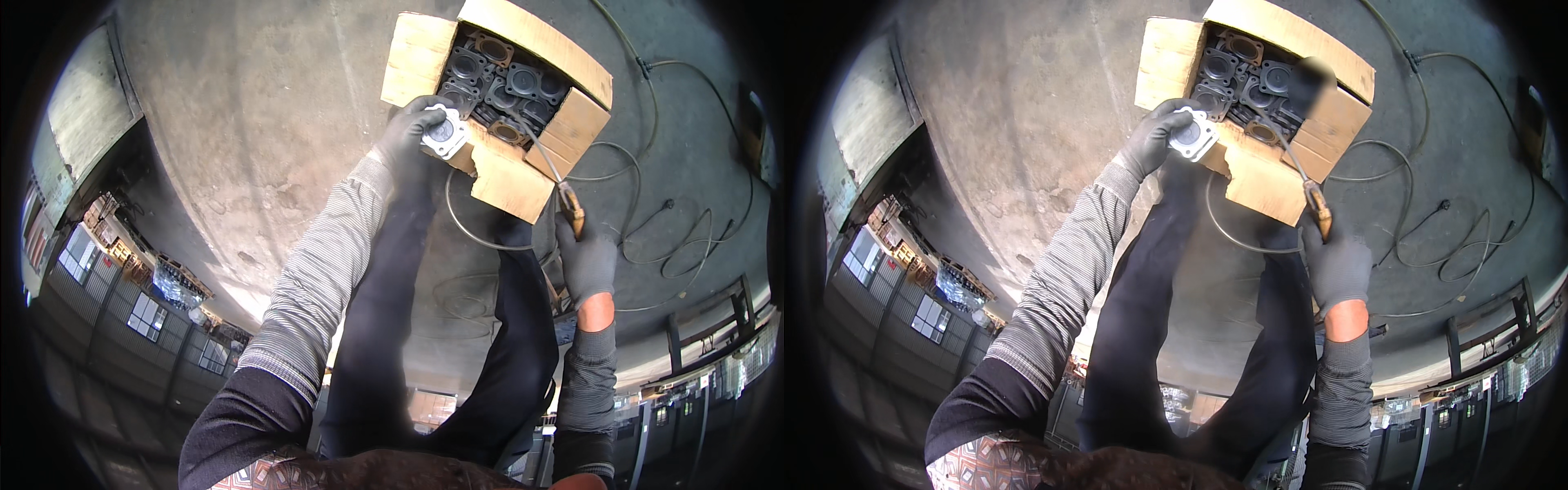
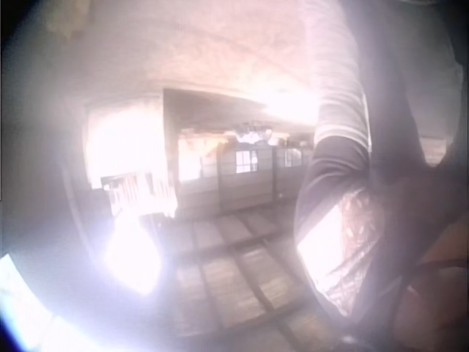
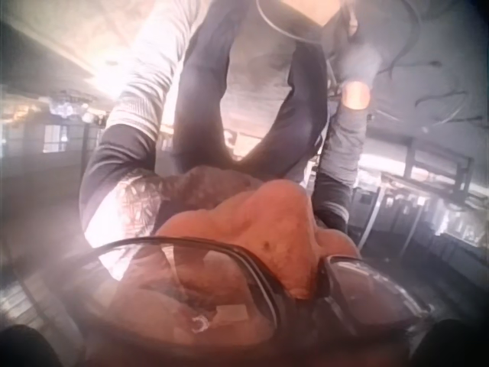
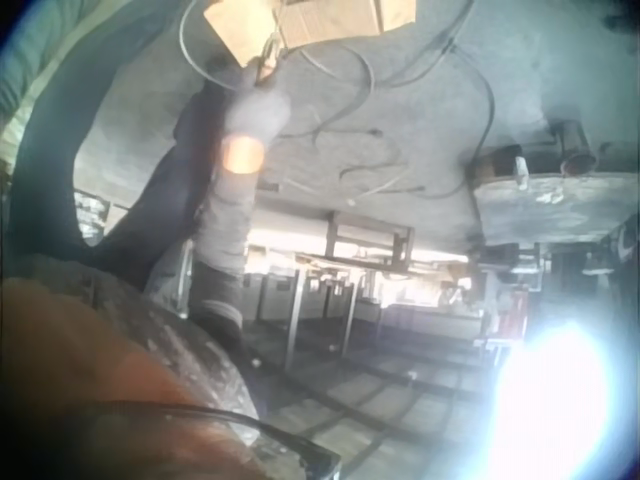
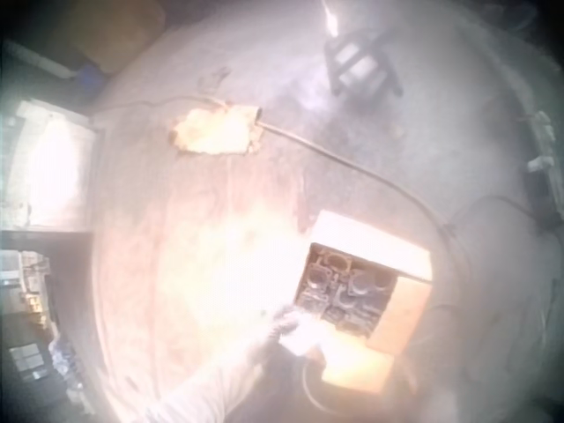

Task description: The person places a metal part into a cardboard box, then walks to a cluttered area, retrieves a box, and tapes it shut. The person then walks back and places the taped box into a larger box.

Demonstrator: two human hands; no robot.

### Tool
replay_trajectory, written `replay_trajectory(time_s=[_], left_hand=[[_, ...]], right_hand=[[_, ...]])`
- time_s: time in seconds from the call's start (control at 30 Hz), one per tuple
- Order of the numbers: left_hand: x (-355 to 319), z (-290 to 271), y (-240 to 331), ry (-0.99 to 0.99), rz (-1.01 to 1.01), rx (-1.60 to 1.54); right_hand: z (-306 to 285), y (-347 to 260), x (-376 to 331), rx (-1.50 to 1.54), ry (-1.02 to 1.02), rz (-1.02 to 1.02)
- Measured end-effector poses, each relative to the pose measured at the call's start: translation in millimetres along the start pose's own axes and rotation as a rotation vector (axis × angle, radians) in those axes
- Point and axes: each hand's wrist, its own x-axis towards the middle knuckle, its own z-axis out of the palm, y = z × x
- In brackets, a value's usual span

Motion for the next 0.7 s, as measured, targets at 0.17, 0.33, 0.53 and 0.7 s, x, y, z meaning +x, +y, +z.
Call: replay_trajectory(time_s=[0.17,0.33,0.53,0.7], left_hand=[[10.2,14.2,-2.9,0.095,-0.007,0.285],[45.4,42.3,0.2,0.013,0.287,0.898],[97.9,81.9,5.3,-0.243,0.546,1.816],[114.5,83.2,-13.7,-0.42,0.62,1.758]], right_hand=[[6.7,7.5,-24.7,0.05,-0.097,0.157],[19.3,12.0,-50.7,0.307,-0.067,0.175],[46.0,13.4,-51.4,0.435,-0.006,0.267],[50.9,28.2,-48.6,0.494,0.013,0.286]])
